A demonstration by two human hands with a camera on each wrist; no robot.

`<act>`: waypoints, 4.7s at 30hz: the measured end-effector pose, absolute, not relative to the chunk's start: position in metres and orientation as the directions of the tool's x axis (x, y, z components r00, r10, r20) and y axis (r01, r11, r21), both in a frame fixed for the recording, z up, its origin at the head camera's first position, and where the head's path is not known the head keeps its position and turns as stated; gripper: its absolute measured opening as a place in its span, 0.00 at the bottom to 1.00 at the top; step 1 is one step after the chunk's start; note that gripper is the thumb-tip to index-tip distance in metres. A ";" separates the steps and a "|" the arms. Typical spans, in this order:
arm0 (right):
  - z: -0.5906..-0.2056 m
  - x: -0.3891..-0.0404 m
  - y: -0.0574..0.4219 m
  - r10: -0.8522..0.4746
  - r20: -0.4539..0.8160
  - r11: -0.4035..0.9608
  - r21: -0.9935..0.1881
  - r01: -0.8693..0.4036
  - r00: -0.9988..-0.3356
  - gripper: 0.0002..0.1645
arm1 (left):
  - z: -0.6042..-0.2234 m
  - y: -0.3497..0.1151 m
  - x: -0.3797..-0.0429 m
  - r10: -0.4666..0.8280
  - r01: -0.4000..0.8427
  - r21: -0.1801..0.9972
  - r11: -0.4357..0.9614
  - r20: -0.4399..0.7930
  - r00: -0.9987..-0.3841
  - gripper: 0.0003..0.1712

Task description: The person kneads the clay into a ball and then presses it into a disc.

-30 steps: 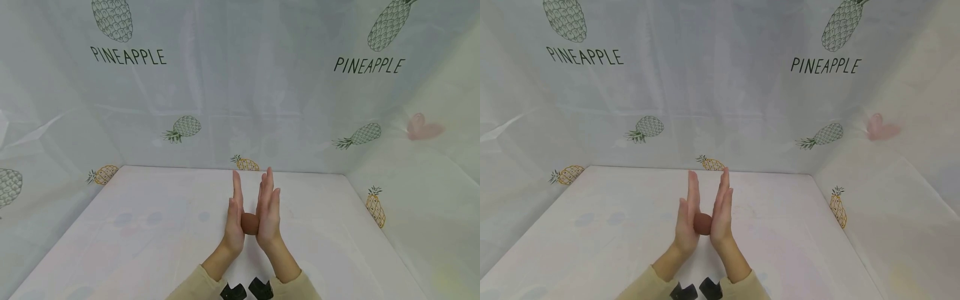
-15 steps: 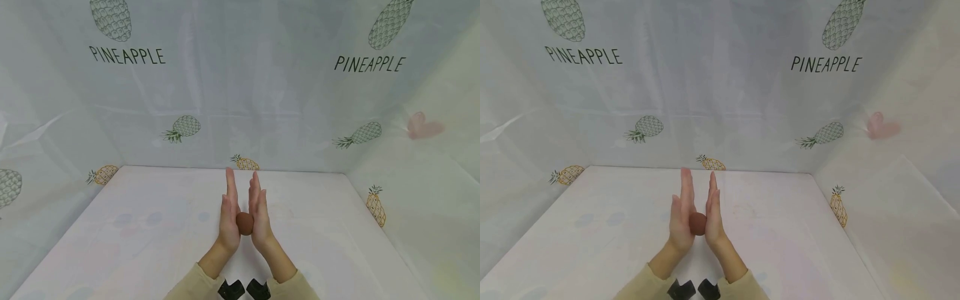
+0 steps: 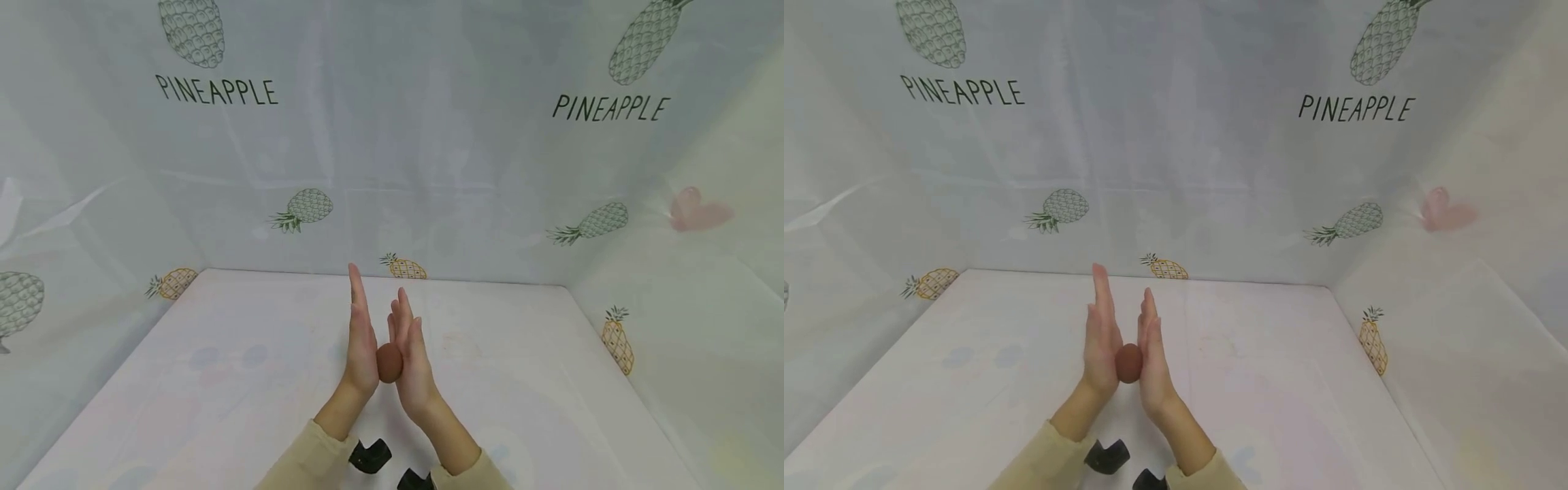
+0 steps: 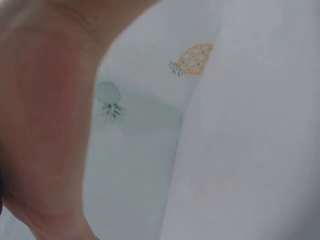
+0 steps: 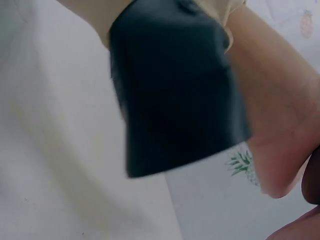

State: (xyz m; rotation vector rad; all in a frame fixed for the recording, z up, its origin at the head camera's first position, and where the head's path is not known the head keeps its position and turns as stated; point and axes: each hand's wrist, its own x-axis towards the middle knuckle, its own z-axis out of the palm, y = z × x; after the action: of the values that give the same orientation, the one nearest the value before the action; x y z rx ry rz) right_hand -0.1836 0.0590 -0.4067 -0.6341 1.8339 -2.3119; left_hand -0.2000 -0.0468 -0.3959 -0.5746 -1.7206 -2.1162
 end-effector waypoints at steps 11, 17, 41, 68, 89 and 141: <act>-0.399 -0.185 0.067 -0.257 0.315 -0.262 -0.933 -0.248 -0.914 0.42 | -0.416 -0.042 -0.209 -0.014 0.490 0.871 -0.028 0.490 -0.872 0.37; -0.394 -0.190 0.077 -0.167 0.322 -0.268 -0.924 -0.271 -0.932 0.40 | -0.426 -0.029 -0.206 0.077 0.494 0.867 0.070 0.489 -0.869 0.38; -0.402 -0.204 0.089 -0.197 0.407 -0.227 -0.904 -0.363 -0.892 0.39 | -0.417 -0.018 -0.187 0.252 0.422 0.866 -0.269 0.487 -0.837 0.38; -0.406 -0.193 0.069 -0.333 0.337 -0.178 -0.940 -0.292 -0.881 0.42 | -0.414 -0.047 -0.213 -0.151 0.451 0.884 0.119 0.465 -0.872 0.39; -0.399 -0.201 0.086 -0.246 0.367 -0.222 -0.922 -0.316 -0.897 0.37 | -0.425 -0.017 -0.192 0.172 0.456 0.887 -0.072 0.462 -0.870 0.41; -0.397 -0.188 0.074 -0.225 0.383 -0.186 -0.919 -0.347 -0.896 0.38 | -0.427 -0.029 -0.209 0.071 0.463 0.884 0.057 0.459 -0.886 0.41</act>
State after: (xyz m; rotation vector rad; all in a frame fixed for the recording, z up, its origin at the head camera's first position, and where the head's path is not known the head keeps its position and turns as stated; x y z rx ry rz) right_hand -0.1879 0.0741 -0.3969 -0.7240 2.0547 -2.3771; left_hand -0.2091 -0.0291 -0.4272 -0.5398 -2.0470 -1.8988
